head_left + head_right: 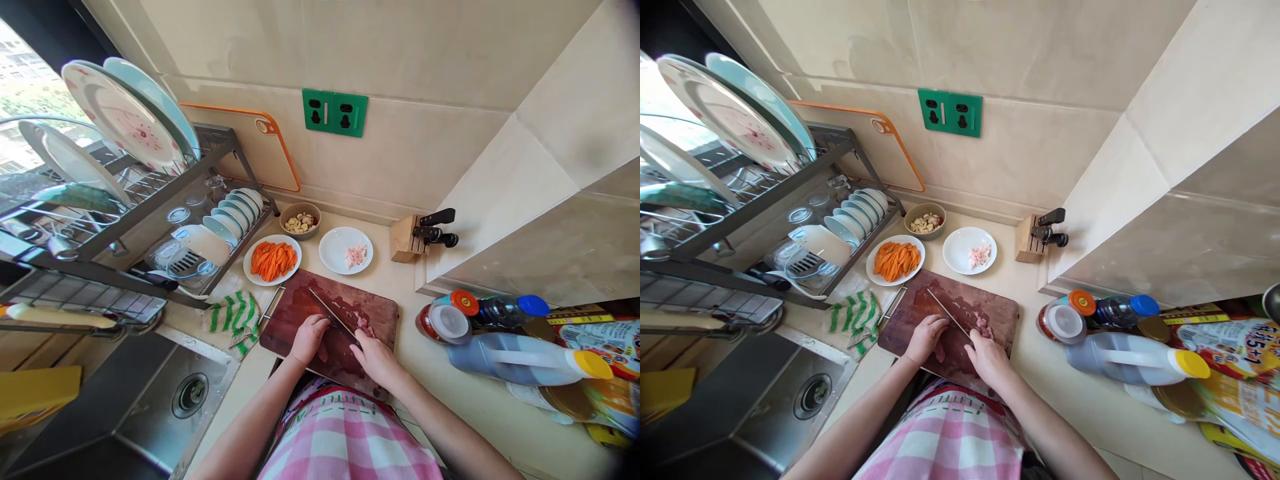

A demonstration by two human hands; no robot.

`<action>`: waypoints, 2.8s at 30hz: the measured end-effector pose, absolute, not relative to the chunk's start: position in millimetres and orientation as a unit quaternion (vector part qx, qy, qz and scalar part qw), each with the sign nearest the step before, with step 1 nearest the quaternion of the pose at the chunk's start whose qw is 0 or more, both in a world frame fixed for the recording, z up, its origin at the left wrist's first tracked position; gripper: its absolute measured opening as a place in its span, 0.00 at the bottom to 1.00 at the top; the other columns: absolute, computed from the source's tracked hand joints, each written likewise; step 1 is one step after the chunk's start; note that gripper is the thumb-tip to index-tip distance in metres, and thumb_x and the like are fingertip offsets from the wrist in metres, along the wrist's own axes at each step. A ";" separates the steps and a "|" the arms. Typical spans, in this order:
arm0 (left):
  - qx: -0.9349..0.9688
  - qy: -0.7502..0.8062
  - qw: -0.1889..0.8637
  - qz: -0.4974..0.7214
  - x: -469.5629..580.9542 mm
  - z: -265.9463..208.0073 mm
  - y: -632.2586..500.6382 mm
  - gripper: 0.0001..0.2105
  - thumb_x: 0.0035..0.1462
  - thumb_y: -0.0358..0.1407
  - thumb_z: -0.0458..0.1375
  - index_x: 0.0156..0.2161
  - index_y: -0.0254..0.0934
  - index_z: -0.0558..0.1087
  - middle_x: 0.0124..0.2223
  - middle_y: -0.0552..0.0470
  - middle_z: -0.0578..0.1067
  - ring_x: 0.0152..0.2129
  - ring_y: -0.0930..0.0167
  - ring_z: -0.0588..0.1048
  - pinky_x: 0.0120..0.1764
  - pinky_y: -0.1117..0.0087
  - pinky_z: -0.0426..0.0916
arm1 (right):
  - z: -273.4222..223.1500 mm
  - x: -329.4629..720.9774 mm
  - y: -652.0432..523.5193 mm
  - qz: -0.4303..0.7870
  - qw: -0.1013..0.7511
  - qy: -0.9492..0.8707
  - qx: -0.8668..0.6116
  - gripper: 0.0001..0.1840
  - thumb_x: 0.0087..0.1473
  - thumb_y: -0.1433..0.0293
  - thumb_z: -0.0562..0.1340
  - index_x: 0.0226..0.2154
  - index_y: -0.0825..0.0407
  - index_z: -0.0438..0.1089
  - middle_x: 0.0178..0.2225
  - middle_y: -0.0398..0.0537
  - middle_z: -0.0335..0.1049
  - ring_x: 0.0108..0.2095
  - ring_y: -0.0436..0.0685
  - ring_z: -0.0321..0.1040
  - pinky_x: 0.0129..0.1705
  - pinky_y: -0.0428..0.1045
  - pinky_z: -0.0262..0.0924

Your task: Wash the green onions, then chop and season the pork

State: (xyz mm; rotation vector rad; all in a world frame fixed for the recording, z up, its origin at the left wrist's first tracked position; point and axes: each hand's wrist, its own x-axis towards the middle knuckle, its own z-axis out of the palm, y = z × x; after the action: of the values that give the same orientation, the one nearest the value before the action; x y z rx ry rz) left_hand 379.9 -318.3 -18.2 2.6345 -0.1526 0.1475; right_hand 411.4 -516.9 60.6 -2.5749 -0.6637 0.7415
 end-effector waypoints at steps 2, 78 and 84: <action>0.968 -0.054 0.238 0.052 378.5 -16.9 -318.3 0.10 0.59 0.33 0.49 0.40 0.40 0.73 0.39 0.51 0.73 0.37 0.70 0.69 0.42 0.70 0.66 | 63.2 405.8 -538.7 0.274 0.220 -0.231 -0.907 0.09 0.58 0.65 0.49 0.38 0.49 0.61 0.34 0.47 0.72 0.36 0.55 0.70 0.31 0.44 0.52; 0.957 -0.254 0.133 -0.039 382.3 54.3 -337.8 0.12 0.62 0.34 0.45 0.46 0.42 0.68 0.37 0.50 0.72 0.36 0.68 0.67 0.40 0.66 0.57 | 30.1 370.5 -596.2 0.235 0.353 -0.125 -0.897 0.20 0.57 0.57 0.45 0.40 0.50 0.64 0.35 0.49 0.72 0.36 0.56 0.69 0.36 0.48 0.58; 0.956 -0.254 0.136 -0.050 377.1 34.9 -311.9 0.15 0.60 0.37 0.50 0.52 0.51 0.64 0.43 0.52 0.72 0.42 0.68 0.66 0.43 0.66 0.57 | 30.1 369.0 -595.6 0.231 0.347 -0.118 -0.901 0.19 0.57 0.58 0.46 0.41 0.50 0.64 0.38 0.51 0.72 0.38 0.57 0.69 0.37 0.47 0.58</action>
State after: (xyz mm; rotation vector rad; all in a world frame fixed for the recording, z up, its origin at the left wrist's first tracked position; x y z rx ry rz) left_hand 377.1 -311.9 34.9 2.7694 -0.7365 -0.1457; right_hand 369.0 -595.6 30.1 -2.3388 -0.3072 0.5995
